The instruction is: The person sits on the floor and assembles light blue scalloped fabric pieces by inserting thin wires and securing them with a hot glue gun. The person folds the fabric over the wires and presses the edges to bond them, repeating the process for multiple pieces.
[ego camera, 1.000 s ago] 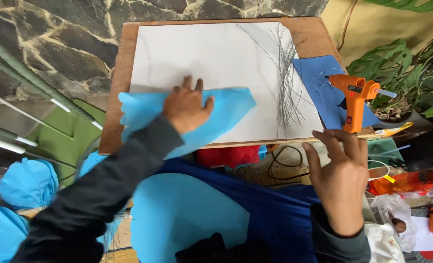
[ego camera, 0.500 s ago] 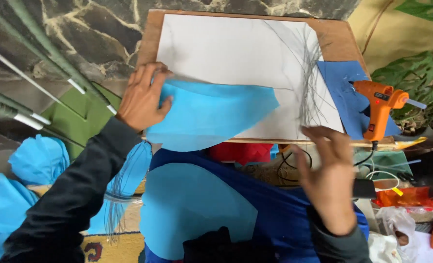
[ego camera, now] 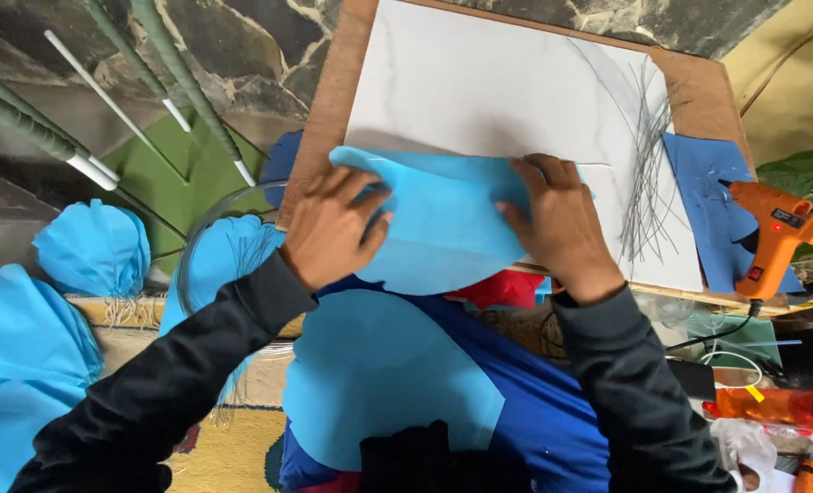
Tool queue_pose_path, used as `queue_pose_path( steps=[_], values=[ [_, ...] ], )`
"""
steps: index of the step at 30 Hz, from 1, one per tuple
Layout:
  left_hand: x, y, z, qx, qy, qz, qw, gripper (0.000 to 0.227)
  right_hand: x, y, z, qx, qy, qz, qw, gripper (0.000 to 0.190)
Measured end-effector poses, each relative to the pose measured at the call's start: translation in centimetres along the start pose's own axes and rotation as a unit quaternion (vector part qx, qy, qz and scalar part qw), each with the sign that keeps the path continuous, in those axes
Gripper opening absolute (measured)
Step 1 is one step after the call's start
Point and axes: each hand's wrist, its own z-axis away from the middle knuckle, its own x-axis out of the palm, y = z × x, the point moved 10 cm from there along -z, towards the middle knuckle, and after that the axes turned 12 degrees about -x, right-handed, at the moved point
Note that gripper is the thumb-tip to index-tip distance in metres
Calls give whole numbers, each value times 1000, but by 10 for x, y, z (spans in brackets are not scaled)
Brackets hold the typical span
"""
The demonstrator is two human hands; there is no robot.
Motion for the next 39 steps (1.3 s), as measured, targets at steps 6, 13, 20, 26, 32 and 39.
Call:
queue_pose_path(
  steps=[6,13,20,26,32,39],
  values=[
    [-6,1,2,-21,1,-8,1000,24,27,20,-4,-17,-73,-21,997,40],
    [1,-1,-2,-15,-9,-34,999,29,32,35,-8,-1,-100,15,995,37],
    [15,-6,0,1,0,-74,997,35,32,34,-7,7,-114,32,993,36],
    [12,-2,-2,-17,-14,-73,997,38,-16,-7,-11,-90,46,26,995,50],
    [18,-4,-2,-20,-27,-45,998,42,-49,-72,-24,-225,120,20,967,23],
    [14,-4,-5,-12,-12,-37,999,46,-20,-44,-43,-210,96,119,966,32]
  ],
)
